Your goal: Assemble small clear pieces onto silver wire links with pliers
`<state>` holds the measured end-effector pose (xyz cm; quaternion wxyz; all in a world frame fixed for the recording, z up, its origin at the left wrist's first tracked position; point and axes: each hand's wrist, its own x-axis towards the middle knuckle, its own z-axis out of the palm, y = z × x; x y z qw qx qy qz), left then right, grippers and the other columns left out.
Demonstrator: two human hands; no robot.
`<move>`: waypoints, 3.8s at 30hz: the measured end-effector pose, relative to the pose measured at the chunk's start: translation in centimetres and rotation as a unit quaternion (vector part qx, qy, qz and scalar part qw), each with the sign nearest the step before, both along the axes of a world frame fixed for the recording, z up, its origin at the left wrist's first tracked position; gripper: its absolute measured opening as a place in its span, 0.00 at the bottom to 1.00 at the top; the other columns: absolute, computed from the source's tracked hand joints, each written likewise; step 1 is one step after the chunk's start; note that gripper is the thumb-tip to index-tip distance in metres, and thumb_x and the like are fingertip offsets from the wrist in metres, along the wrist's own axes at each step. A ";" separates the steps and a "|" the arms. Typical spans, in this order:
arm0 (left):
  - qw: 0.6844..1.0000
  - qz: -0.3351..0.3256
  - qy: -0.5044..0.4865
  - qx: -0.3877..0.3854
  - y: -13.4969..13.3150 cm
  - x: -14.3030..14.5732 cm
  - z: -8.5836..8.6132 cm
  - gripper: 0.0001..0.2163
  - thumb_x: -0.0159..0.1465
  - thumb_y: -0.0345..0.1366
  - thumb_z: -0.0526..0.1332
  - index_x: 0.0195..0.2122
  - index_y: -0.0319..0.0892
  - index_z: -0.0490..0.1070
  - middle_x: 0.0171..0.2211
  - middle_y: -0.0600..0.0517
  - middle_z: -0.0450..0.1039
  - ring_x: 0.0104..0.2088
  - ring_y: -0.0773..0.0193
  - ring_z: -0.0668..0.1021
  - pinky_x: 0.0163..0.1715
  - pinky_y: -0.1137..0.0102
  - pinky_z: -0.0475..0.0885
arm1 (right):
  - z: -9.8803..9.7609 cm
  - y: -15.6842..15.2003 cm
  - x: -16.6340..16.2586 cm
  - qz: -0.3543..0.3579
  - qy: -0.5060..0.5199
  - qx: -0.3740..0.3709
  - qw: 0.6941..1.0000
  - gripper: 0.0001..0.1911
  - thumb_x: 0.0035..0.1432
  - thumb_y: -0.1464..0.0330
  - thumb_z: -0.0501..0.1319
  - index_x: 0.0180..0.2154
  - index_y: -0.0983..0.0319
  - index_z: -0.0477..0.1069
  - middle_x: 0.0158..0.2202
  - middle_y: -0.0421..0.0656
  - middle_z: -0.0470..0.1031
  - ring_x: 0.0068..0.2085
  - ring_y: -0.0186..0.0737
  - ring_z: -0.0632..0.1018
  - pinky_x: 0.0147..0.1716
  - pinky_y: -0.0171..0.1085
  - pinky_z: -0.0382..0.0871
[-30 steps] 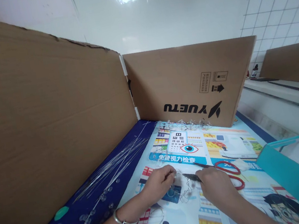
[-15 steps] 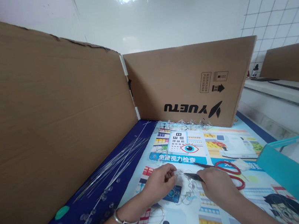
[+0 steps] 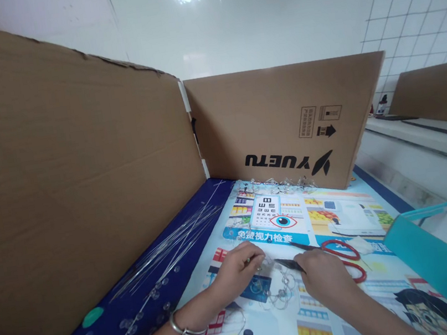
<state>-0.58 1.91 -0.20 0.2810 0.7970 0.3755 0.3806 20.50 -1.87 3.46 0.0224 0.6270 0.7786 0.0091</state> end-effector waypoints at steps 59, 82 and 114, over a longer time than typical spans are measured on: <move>0.967 -0.065 0.235 0.075 -1.3 0.7 2.5 0.09 0.57 0.28 0.56 0.32 0.45 0.75 0.46 0.51 0.68 0.46 0.58 0.69 0.46 0.66 0.64 | 1.8 -0.3 -0.3 0.119 -0.080 0.026 0.989 0.10 0.49 0.81 0.55 0.26 0.63 0.72 0.27 0.45 0.73 0.33 0.42 0.71 0.29 0.38 0.50; 0.990 0.007 0.128 -0.057 -0.6 0.2 0.8 0.12 0.51 0.21 0.52 0.29 0.41 0.71 0.32 0.53 0.72 0.35 0.66 0.73 0.36 0.74 0.66 | 1.0 -1.4 -1.4 0.150 -0.052 0.055 0.986 0.10 0.47 0.80 0.53 0.27 0.63 0.71 0.28 0.47 0.71 0.34 0.44 0.68 0.33 0.41 0.50; 0.994 0.036 0.059 -0.083 -1.0 0.6 0.8 0.11 0.50 0.19 0.51 0.26 0.39 0.69 0.29 0.54 0.70 0.32 0.67 0.72 0.32 0.74 0.66 | 0.9 -1.5 -3.2 0.111 -0.119 0.015 0.986 0.11 0.48 0.81 0.54 0.28 0.64 0.73 0.27 0.49 0.74 0.34 0.47 0.72 0.30 0.42 0.56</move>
